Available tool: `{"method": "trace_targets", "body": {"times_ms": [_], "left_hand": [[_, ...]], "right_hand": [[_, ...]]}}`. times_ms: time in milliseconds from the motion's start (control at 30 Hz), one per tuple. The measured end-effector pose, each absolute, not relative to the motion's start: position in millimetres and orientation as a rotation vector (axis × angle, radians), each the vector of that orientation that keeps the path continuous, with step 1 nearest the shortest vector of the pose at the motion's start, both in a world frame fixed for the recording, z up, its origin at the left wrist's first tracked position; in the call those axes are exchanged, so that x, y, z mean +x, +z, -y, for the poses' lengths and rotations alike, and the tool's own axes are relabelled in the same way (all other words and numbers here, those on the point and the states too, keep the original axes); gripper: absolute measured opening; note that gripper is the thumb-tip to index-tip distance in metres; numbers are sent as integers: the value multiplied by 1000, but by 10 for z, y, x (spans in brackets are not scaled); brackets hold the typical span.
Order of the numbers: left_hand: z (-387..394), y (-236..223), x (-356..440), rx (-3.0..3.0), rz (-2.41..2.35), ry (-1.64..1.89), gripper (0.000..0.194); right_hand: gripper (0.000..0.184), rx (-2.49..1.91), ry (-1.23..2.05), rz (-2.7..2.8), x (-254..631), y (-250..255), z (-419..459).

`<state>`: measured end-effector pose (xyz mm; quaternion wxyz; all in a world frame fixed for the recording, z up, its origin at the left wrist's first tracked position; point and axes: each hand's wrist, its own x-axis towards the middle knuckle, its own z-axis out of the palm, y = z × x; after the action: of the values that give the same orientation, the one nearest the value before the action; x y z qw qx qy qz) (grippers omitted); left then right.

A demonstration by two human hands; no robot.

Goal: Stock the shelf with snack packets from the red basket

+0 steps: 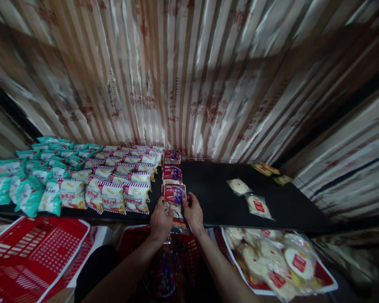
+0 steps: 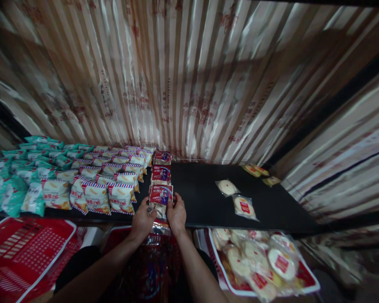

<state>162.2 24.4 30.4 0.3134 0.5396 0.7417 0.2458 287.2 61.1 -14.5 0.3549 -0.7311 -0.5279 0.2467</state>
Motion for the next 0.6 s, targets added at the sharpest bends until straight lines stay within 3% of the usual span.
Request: {"method": "trace_targets", "body": {"times_ms": [600], "left_hand": [[-333, 301, 1589, 1581, -2046, 518, 40]], "right_hand": [[47, -2068, 610, 1457, 2815, -64, -747]]}}
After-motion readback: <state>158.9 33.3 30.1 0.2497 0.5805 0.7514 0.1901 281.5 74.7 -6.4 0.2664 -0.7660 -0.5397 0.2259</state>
